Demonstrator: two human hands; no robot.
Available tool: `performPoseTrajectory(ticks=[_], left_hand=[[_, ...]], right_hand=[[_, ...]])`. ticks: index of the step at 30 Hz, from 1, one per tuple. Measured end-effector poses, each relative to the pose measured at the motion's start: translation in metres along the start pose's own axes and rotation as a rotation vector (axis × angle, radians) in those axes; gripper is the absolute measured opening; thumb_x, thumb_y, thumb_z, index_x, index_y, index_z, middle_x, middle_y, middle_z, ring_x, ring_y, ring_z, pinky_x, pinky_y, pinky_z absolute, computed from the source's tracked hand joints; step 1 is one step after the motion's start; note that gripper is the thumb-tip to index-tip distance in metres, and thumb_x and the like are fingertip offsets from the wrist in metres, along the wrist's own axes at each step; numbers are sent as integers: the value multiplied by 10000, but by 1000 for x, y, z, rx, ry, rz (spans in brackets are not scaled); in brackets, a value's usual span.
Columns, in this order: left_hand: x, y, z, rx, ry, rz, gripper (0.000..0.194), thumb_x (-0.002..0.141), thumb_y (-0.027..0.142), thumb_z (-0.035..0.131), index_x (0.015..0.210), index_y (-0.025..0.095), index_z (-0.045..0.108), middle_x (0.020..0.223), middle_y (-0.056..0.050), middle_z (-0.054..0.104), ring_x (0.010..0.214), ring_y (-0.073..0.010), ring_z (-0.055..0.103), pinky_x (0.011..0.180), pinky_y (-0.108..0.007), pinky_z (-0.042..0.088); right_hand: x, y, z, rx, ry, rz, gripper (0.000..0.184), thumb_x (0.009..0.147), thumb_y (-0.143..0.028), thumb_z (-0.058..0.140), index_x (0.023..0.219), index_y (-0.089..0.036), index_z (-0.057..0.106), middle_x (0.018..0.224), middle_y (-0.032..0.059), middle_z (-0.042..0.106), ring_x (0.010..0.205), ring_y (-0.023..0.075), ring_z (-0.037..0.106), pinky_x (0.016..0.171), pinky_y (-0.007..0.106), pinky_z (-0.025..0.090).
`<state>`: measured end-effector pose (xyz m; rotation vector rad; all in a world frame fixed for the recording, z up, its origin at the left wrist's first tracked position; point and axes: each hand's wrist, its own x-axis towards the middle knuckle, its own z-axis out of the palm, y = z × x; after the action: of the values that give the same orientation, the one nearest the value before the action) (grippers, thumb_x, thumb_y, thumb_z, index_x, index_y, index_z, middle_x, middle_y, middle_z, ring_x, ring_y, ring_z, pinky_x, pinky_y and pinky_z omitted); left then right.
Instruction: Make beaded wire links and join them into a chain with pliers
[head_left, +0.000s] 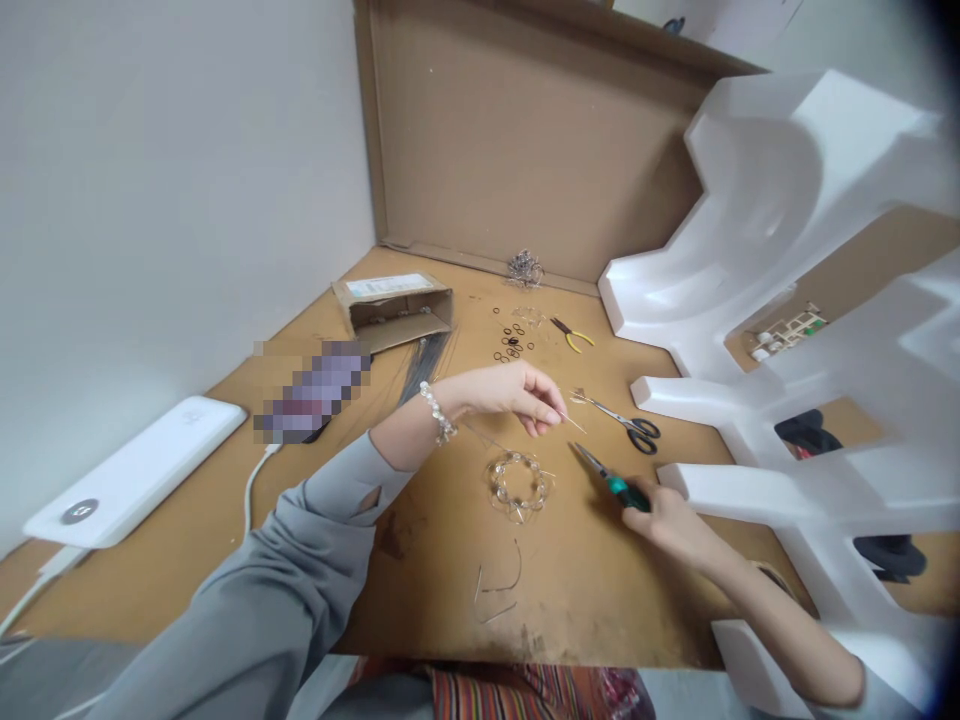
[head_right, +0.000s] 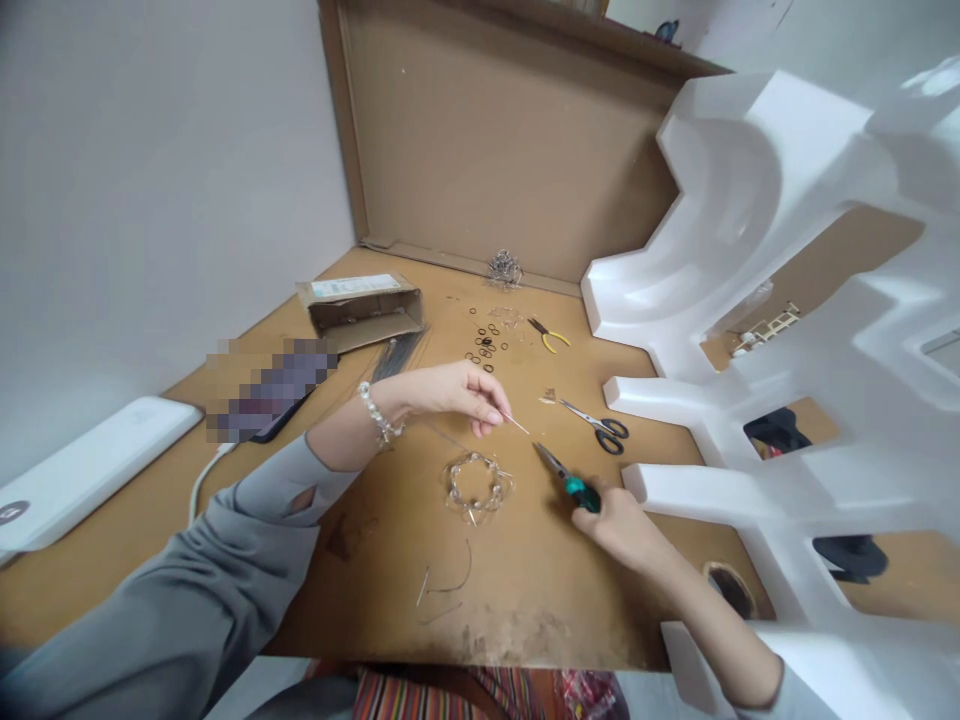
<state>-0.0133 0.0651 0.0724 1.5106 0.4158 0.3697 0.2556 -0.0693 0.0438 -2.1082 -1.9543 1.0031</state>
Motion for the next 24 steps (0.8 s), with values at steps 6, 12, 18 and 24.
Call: performPoseTrajectory(ticks=[6, 12, 18, 24], left_hand=[[-1, 4, 1, 63, 20, 41, 198, 720, 300, 693, 828, 135, 707, 604, 0, 597, 518, -58, 542, 524, -191, 463], [-2, 5, 3, 86, 14, 31, 212, 755, 331, 650, 846, 150, 713, 567, 19, 542, 446, -31, 460, 444, -156, 399], [0, 3, 11, -7, -3, -3, 155, 750, 283, 646, 770, 134, 683, 580, -2, 579, 399, -23, 399, 372, -157, 292], [1, 5, 14, -80, -13, -34, 139, 736, 271, 656, 736, 133, 670, 515, 22, 526, 369, -21, 362, 346, -169, 243]], right_hand=[[-8, -5, -11, 656, -94, -50, 276, 692, -310, 489, 937, -186, 509, 745, 18, 533, 563, 133, 494, 473, 254, 359], [-17, -10, -34, -432, 450, -408, 292, 702, -268, 544, 981, -184, 528, 793, 54, 571, 719, 212, 545, 627, 322, 410], [-21, -21, -69, -1115, 701, -673, 333, 814, -305, 516, 1114, -162, 541, 904, 124, 622, 814, 273, 541, 697, 372, 385], [-17, -27, -81, -1236, 663, -785, 329, 813, -242, 505, 1135, -187, 537, 910, 106, 633, 806, 264, 524, 685, 372, 357]])
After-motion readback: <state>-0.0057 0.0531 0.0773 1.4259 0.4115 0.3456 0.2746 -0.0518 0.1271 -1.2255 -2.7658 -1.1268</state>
